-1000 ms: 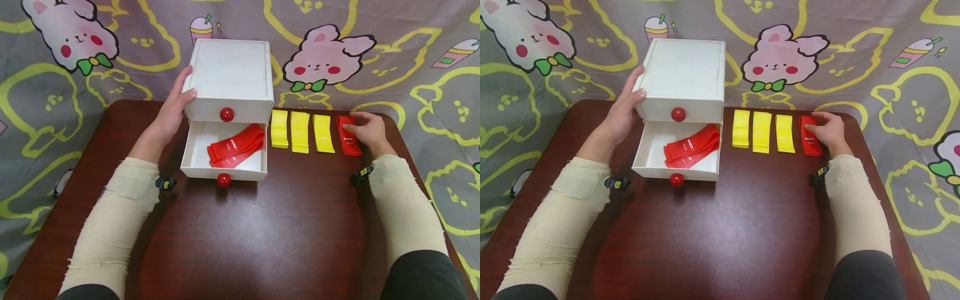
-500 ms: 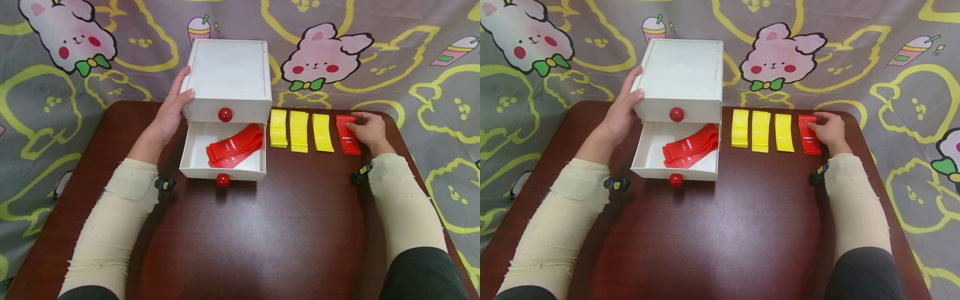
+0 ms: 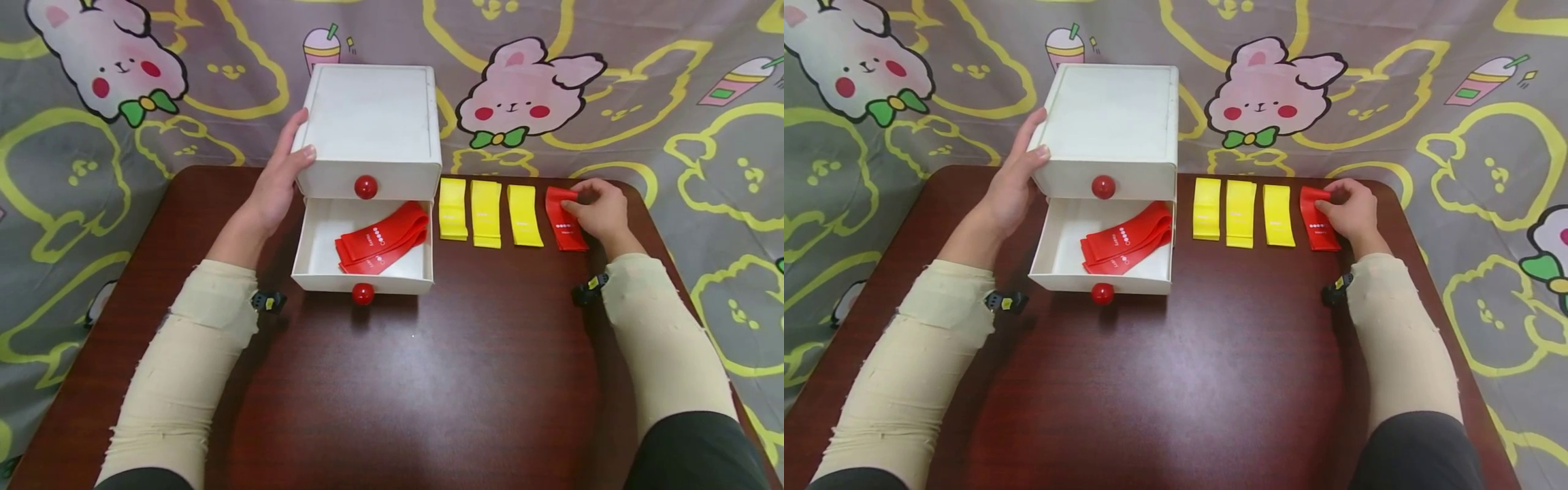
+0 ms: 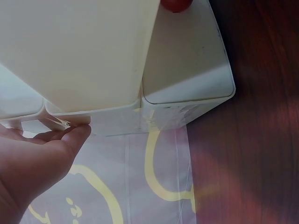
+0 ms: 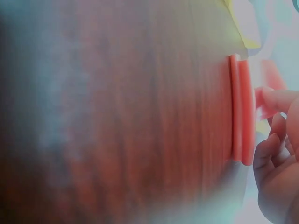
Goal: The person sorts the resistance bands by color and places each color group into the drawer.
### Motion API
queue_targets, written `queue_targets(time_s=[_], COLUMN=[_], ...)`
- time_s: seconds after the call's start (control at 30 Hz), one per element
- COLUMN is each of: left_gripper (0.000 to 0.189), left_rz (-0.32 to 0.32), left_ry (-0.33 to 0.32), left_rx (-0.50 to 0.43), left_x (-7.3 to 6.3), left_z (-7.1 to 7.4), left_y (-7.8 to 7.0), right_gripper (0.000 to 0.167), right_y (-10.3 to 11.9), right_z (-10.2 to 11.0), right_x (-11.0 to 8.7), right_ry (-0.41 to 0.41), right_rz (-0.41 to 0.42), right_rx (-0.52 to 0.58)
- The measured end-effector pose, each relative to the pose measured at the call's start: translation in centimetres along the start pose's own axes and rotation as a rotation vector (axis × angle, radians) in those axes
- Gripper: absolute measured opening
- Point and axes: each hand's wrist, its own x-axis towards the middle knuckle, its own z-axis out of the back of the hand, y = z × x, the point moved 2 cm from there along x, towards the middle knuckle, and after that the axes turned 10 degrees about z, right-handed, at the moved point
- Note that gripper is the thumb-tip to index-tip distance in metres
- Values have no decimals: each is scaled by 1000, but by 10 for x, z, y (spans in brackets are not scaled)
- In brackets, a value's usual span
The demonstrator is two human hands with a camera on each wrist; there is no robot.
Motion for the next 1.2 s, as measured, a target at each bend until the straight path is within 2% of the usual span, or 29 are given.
queue_targets(time_s=[0.6, 0.83, 1.2], left_gripper=[63, 63, 63], left_rz=[0, -6, -7], left_ry=[-4, 0, 4], left_rx=[-2, -3, -2], left_x=[-1, -1, -1], left_z=[1, 0, 0], left_y=[1, 0, 0], right_gripper=[36, 28, 19], right_y=[16, 23, 35], right_z=[13, 23, 35], right_x=[-29, -42, -63], right_ry=[-145, -172, -262], right_rz=[107, 70, 79], right_rx=[41, 119, 270])
